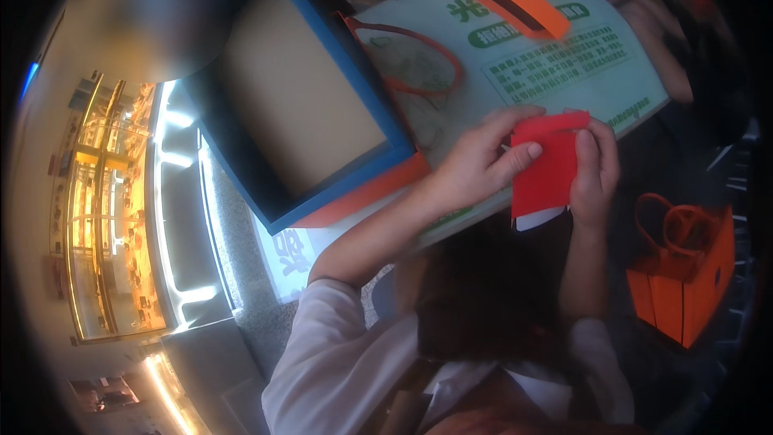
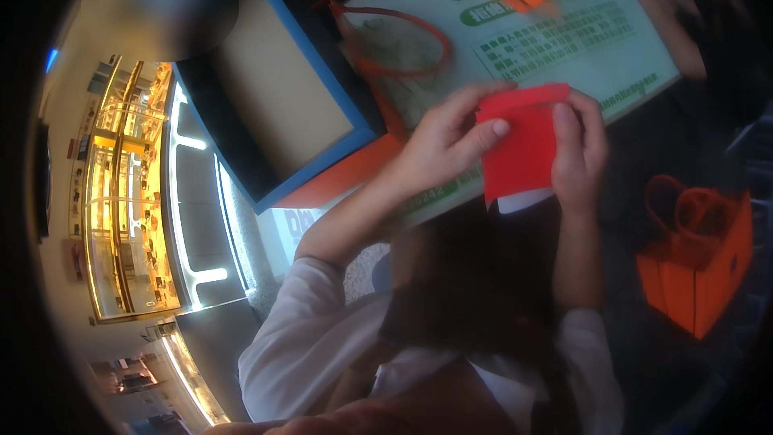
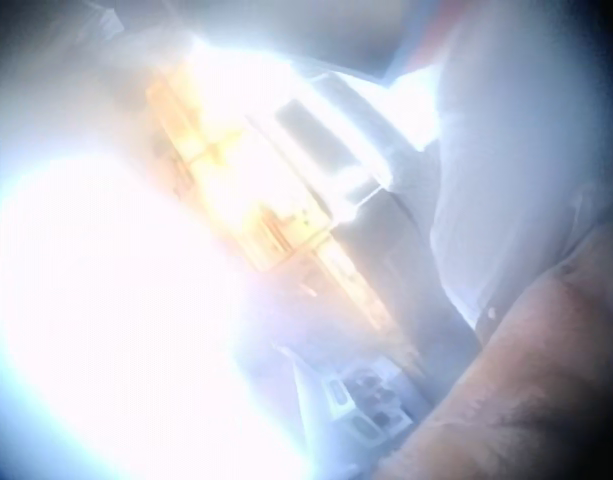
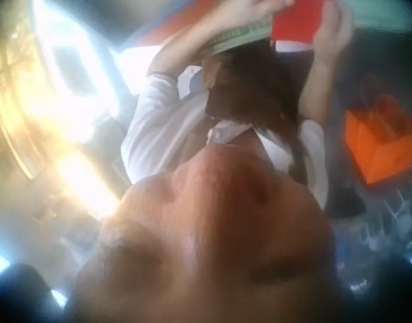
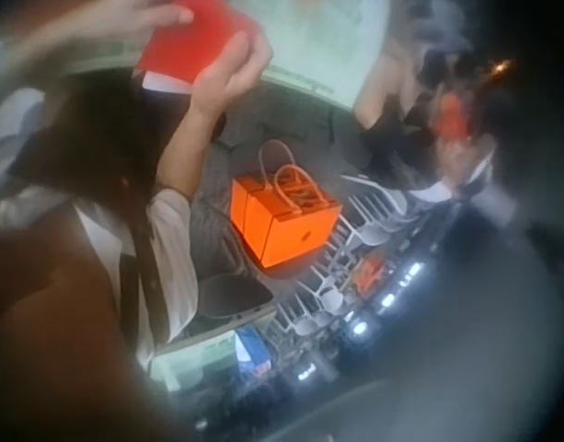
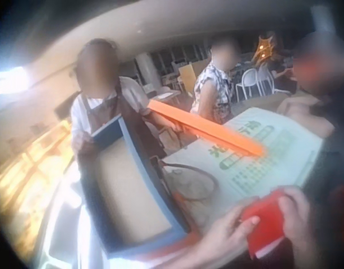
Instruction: The person folds red paper into small rectangular boxes and places them into larger orange gift boxes. The person repeatedly folds the paper, tucks the flaps, and stacks the finished boxes on the table.
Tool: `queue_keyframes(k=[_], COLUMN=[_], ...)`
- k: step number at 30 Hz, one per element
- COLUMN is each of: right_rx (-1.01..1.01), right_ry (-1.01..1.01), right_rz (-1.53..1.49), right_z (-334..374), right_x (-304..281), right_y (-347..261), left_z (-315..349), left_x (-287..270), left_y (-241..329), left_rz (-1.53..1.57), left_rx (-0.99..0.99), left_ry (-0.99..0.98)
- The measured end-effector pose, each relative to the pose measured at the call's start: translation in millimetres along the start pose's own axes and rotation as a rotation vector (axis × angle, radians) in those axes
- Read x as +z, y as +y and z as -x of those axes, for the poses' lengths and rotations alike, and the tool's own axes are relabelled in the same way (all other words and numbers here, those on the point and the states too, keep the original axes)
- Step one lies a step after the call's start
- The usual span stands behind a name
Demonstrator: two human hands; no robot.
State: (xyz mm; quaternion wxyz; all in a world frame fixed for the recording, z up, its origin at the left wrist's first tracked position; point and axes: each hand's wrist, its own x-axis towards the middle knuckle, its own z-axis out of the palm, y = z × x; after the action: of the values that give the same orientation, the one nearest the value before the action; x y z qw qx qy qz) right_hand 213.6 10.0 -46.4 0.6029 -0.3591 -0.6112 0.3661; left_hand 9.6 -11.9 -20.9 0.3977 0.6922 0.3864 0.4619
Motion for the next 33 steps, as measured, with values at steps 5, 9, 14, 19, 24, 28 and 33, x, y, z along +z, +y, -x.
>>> queue_keyframes(k=[5, 9, 14, 19, 24, 28, 33], right_rx=[0.014, -0.063, -0.068, -0.124, -0.085, -0.098, -0.107], right_ry=[0.069, 0.036, -0.022, -0.018, -0.091, -0.111, -0.124], right_rz=[0.004, -0.094, -0.083, -0.069, -0.062, -0.055, 0.038], right_z=[-0.1, -0.4, 5.0, 6.1, 8.2, 7.4, 4.6], right_x=[3.8, 10.9, 6.8, 11.3, 9.3, 7.2, 4.5], right_y=[8.7, 7.0, 1.4, 3.5, 0.1, -0.1, -7.1], left_z=[3.2, 5.6, 2.8, 5.1, 3.5, 2.0, 2.1], left_x=[2.7, -7.1, -9.5, -11.5, -12.1, -14.7, -12.3], left_y=[-1.3, 0.1, -0.8, 3.2, 5.4, 4.7, 12.4], left_rz=[0.149, 0.246, 0.353, 0.334, 0.388, 0.318, 0.313], left_rx=[-0.064, -0.058, -0.111, -0.056, -0.154, -0.15, -0.19], left_ry=[0.067, 0.064, 0.055, 0.045, 0.051, 0.018, 0.05])
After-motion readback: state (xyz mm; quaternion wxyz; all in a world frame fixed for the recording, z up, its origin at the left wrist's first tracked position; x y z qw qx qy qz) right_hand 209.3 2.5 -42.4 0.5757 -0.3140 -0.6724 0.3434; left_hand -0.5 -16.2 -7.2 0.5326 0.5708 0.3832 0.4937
